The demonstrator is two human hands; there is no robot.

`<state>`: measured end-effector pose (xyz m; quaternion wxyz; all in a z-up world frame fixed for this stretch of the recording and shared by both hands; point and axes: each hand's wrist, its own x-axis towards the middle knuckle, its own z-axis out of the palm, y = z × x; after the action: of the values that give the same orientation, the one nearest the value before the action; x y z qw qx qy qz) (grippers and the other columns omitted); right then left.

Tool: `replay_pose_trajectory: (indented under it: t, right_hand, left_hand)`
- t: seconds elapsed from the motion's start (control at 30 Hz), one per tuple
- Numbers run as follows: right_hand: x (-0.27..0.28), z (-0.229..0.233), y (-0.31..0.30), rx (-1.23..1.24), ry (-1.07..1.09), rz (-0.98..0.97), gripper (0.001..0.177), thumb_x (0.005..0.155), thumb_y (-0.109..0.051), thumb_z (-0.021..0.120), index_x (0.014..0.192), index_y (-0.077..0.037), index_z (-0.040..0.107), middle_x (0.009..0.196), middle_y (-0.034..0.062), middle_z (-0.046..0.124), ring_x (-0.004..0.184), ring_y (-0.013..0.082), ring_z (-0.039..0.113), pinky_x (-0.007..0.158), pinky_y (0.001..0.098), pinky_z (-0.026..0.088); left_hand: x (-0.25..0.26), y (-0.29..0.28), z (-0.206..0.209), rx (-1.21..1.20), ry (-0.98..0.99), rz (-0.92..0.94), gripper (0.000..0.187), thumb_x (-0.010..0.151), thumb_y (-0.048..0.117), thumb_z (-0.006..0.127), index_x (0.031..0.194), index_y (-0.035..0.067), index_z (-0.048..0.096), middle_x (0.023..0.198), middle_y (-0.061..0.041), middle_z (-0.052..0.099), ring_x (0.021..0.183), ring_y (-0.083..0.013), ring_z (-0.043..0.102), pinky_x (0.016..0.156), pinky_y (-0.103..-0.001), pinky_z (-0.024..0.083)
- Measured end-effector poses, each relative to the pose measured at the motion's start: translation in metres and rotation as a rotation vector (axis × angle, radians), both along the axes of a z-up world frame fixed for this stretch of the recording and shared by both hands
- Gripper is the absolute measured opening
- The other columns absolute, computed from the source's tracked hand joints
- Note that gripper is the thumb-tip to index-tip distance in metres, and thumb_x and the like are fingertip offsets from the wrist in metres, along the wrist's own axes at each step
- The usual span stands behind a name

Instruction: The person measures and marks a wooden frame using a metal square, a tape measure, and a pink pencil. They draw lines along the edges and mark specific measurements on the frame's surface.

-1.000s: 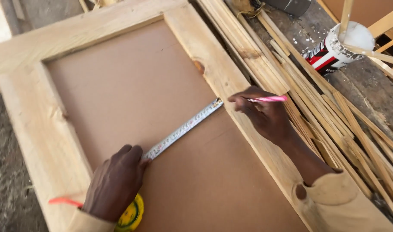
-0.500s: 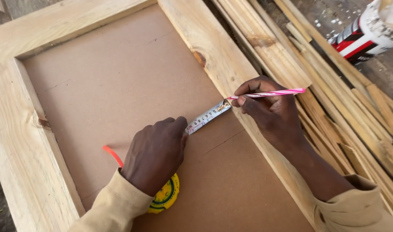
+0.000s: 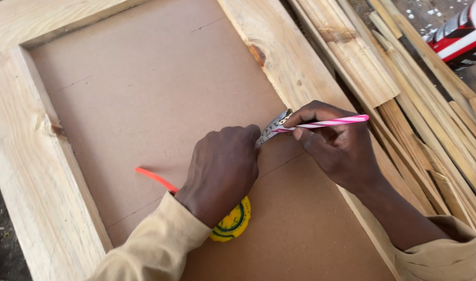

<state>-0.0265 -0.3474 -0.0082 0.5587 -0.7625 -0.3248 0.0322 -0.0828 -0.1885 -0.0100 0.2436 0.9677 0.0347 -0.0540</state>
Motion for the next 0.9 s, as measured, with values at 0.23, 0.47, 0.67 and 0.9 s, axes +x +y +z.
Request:
replay_pose_trajectory:
  t: [0.23,0.47,0.67,0.9]
  right_hand:
    - [-0.005,0.0,-0.001,-0.173,-0.024,-0.048,0.012,0.082,-0.007,0.054,0.087,-0.001,0.063,0.082,0.0052,0.063,0.073,0.011,0.057,0.063,0.0201,0.043]
    - [-0.003,-0.005,0.0,-0.225,-0.027,-0.09,0.011,0.081,-0.008,0.058,0.087,-0.003,0.065,0.082,0.0042,0.063,0.069,0.0091,0.055,0.056,0.0179,0.042]
    - [-0.003,-0.003,0.001,-0.214,-0.046,-0.044,0.012,0.081,-0.004,0.055,0.087,-0.002,0.065,0.084,0.006,0.064,0.071,0.0102,0.06,0.06,0.0183,0.044]
    - [-0.004,-0.003,0.003,-0.27,-0.06,-0.077,0.013,0.079,-0.003,0.056,0.087,-0.003,0.067,0.082,0.0044,0.064,0.067,0.0082,0.056,0.053,0.0169,0.04]
  left_hand:
    - [0.002,-0.002,-0.022,0.112,-0.089,-0.014,0.009,0.075,0.012,0.049,0.074,0.015,0.058,0.063,-0.009,0.058,0.05,-0.0378,0.053,0.039,-0.046,0.036]
    - [0.002,-0.003,-0.025,0.139,-0.105,-0.036,0.01,0.072,0.009,0.047,0.072,0.013,0.056,0.062,-0.009,0.057,0.048,-0.0361,0.052,0.039,-0.045,0.036]
    - [0.006,-0.002,-0.026,0.136,-0.104,-0.068,0.01,0.069,0.01,0.049,0.072,0.014,0.058,0.064,-0.01,0.059,0.052,-0.0391,0.055,0.041,-0.046,0.04]
    - [0.003,-0.002,-0.026,0.137,-0.153,-0.086,0.01,0.071,0.008,0.048,0.072,0.014,0.056,0.06,-0.01,0.057,0.048,-0.0389,0.053,0.038,-0.046,0.037]
